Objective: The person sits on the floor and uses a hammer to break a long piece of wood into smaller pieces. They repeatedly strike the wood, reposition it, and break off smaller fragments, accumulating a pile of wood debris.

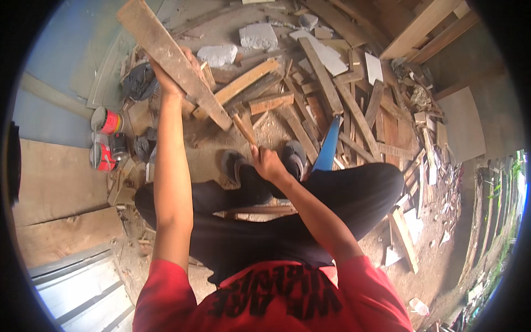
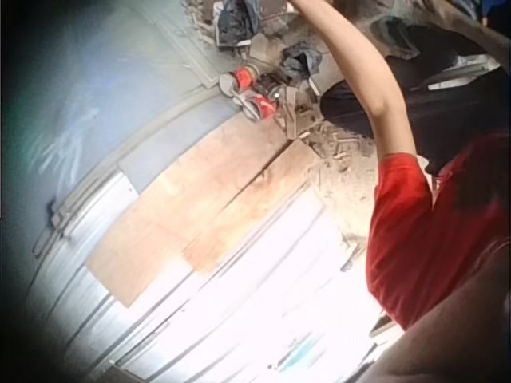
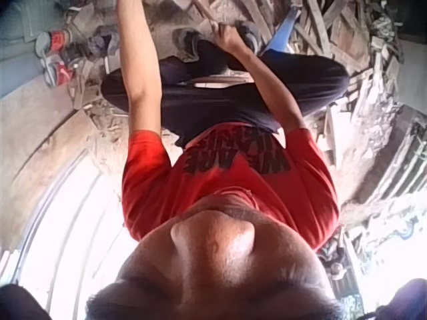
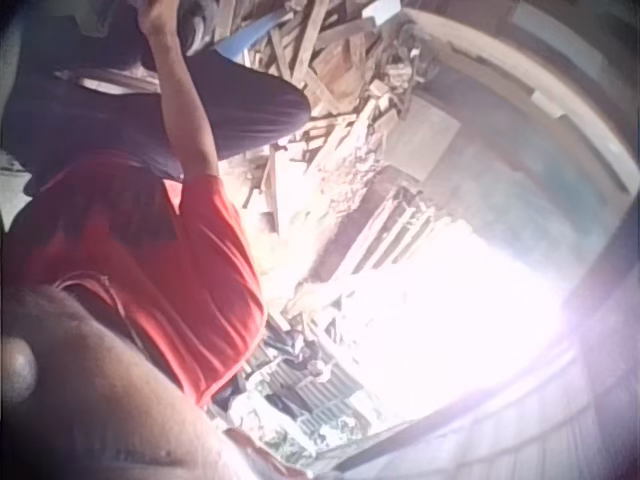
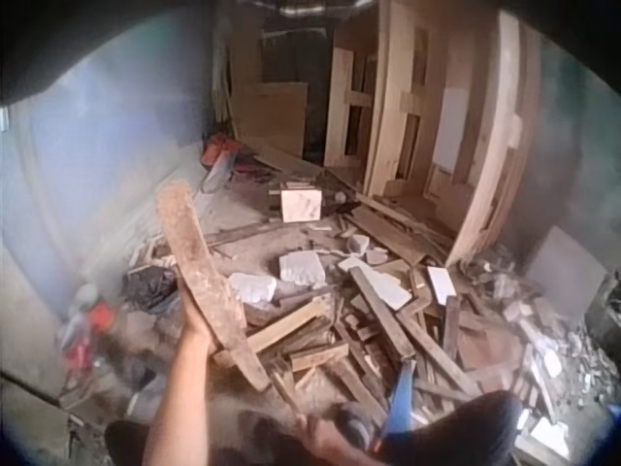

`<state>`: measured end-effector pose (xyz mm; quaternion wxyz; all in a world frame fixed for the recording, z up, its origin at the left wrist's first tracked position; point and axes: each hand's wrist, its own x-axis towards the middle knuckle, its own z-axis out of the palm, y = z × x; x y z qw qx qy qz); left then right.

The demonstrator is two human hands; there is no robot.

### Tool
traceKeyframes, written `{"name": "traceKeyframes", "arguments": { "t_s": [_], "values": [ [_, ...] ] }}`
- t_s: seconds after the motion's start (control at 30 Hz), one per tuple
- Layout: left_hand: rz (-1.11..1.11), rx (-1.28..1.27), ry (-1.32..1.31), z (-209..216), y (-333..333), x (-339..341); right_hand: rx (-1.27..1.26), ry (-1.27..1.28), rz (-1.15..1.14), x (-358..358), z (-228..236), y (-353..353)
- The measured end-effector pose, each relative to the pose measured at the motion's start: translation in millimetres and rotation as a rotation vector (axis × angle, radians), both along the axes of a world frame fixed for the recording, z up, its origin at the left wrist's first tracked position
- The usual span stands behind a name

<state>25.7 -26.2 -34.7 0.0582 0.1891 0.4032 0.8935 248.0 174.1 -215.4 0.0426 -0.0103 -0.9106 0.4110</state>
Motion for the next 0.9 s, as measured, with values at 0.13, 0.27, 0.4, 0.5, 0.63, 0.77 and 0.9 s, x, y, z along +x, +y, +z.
{"name": "traceKeyframes", "arguments": {
  "t_s": [0.13, 0.27, 0.4, 0.5, 0.63, 0.77, 0.9],
  "values": [
    [-0.038, -0.016, 0.072, 4, -6, -9, 0.027, -0.036, 0.054, -7, 12, 5],
    [-0.183, 0.012, 0.198, 3, -7, -2, 0.111, -0.233, 0.215, -24, 28, 51],
    [-0.353, 0.026, 0.251, -1, 14, 19, 0.214, -0.39, 0.403, -49, 39, 102],
    [-0.403, -0.06, 0.274, 4, 14, 18, 0.239, -0.463, 0.436, -55, 34, 115],
    [-0.309, -0.084, 0.264, -3, 11, 0, 0.152, -0.379, 0.388, -47, 17, 109],
    [-0.41, 0.053, 0.279, -10, -6, -22, -0.074, -0.288, 0.247, -19, 34, 63],
    [-0.275, 0.029, 0.255, -1, 10, -16, -0.381, -0.666, -0.035, -13, 59, 33]
  ]
}}
